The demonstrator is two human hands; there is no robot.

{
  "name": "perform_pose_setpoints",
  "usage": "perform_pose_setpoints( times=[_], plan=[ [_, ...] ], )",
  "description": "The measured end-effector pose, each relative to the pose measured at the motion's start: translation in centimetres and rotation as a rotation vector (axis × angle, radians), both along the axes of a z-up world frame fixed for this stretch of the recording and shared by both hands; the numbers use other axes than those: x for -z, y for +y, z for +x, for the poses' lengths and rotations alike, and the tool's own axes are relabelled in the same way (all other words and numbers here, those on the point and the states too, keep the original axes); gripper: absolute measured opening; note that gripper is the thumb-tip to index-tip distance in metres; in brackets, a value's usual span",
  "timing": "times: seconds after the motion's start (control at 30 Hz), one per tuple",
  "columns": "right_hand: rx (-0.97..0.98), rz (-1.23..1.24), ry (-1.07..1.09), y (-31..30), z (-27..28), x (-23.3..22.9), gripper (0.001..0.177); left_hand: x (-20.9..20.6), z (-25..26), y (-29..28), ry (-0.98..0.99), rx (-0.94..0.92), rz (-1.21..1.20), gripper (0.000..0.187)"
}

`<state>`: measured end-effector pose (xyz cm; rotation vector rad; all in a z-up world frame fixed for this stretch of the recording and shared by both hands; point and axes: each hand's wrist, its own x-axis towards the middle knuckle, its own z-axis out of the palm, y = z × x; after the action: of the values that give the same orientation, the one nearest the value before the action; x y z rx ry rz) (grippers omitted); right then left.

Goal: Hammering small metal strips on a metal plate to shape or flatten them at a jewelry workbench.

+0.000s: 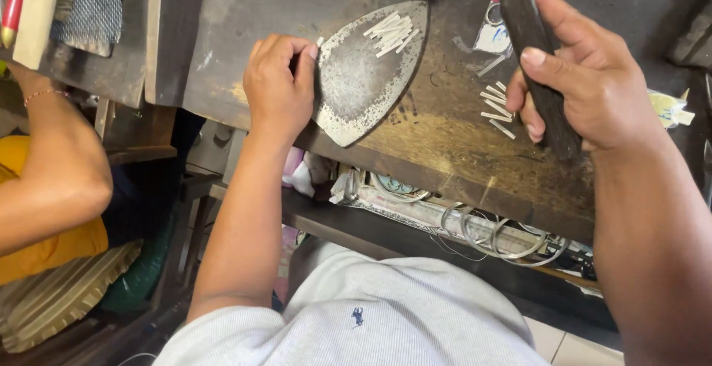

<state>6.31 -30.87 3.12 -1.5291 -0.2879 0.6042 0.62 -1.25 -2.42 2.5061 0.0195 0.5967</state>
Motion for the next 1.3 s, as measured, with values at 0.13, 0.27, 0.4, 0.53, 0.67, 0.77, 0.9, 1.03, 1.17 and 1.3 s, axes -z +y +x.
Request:
perform_pose_setpoints(
  times=[0.13, 0.27, 0.4, 0.53, 0.67, 0.77, 0.9, 1.03, 1.17, 1.3],
  plan=[
    [0.025, 0.065, -0.101, -0.1, -0.1, 0.1, 0.056, -0.6, -0.3, -1.3, 0.070, -0.098, 0.081, 0.014],
    [0.090, 0.101, -0.136, -0.3, 0.0, -0.4, 0.056, -1.2, 0.8, -4.0, 0.013, -0.021, 0.146, 0.016],
    [0.095, 0.109, -0.154, -0.6, 0.4, -0.6, 0.051, -1.7, 1.9, -6.1, -0.121, 0.126, 0.113, 0.014],
    [0.109, 0.105, -0.172, -0.5, 0.9, -0.5, 0.047, -2.6, 1.9, -7.4, -0.202, 0.114, 0.039, 0.012],
    [0.130, 0.130, -0.203, -0.9, 1.6, 0.4, 0.046, -3.0, 0.9, -10.6, -0.036, 0.333, -0.103, 0.015],
    [0.139, 0.092, -0.260, -1.0, 1.9, 0.5, 0.044, -3.1, 0.0, -12.9, 0.215, 0.466, -0.170, 0.027],
    [0.149, 0.067, -0.261, -1.1, 2.0, 0.9, 0.041, -1.5, 0.3, -14.5, 0.116, 0.414, -0.046, 0.029],
    [0.188, 0.085, -0.213, -0.7, 2.2, 0.9, 0.043, -1.3, 0.6, -15.3, 0.128, 0.271, 0.067, 0.032],
    [0.207, 0.026, -0.176, -0.4, 2.2, 0.4, 0.045, -0.9, 0.5, -15.0, -0.023, 0.304, 0.050, 0.012],
    [0.221, 0.036, -0.166, -0.2, 2.4, 0.2, 0.052, -1.0, 0.4, -14.7, -0.058, 0.357, 0.052, 0.013]
  ],
)
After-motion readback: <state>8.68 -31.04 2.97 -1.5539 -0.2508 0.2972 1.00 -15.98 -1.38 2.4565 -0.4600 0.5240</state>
